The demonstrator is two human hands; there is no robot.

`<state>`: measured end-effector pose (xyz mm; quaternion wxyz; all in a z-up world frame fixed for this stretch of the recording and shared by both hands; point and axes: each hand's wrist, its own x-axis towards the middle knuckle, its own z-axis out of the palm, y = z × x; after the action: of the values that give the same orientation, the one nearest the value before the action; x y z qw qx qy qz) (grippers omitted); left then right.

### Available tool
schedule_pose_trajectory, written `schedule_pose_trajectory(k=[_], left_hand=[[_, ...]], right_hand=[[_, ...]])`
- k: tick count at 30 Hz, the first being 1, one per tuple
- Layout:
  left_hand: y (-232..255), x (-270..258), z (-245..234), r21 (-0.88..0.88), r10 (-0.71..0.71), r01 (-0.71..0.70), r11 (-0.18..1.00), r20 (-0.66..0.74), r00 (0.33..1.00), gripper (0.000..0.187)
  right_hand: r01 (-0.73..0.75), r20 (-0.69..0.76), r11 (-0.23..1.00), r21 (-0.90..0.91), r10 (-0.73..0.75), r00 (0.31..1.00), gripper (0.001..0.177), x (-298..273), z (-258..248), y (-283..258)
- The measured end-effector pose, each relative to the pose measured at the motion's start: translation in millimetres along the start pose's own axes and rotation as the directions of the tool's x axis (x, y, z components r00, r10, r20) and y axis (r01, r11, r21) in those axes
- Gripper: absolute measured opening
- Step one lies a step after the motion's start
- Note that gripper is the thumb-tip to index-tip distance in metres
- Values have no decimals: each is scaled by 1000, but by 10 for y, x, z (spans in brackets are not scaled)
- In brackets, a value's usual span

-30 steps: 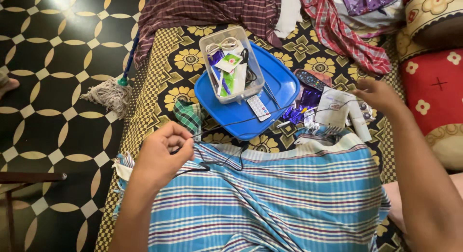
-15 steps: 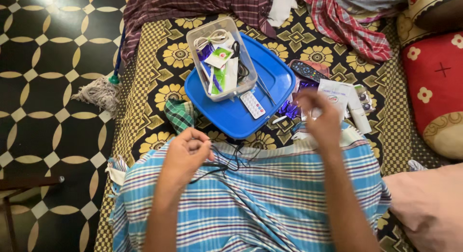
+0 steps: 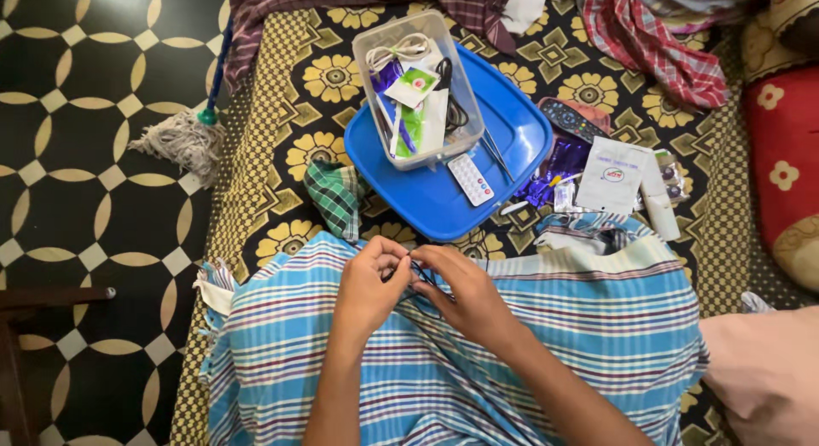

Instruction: The person sits on the floor and repeatedly handles a black wire, stripping and twisting its ends with their hands. They occasionally pick up a small metal tool from a nearby blue tray to assist with the wire ends. The task continues without a visible final state or completed assembly.

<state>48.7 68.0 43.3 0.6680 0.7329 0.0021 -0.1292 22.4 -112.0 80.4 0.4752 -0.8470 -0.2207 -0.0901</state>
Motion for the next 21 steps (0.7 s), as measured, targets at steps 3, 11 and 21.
schedule_pose_trajectory(k=[3,11,21], left_hand=[[83,-6,0,-58,-8,9,998,10,1000,8],[192,-30,33,-40,4,1,999,122,993,9],[-24,31,148,-278,-47,111,954,226,973,13]], right_hand=[[36,20,999,2,-36,999,40,-5,8,31],[-14,-139,998,-63,5,990,17,-16,51,49],[-401,-156,757,515,543,825,14,-166,189,264]])
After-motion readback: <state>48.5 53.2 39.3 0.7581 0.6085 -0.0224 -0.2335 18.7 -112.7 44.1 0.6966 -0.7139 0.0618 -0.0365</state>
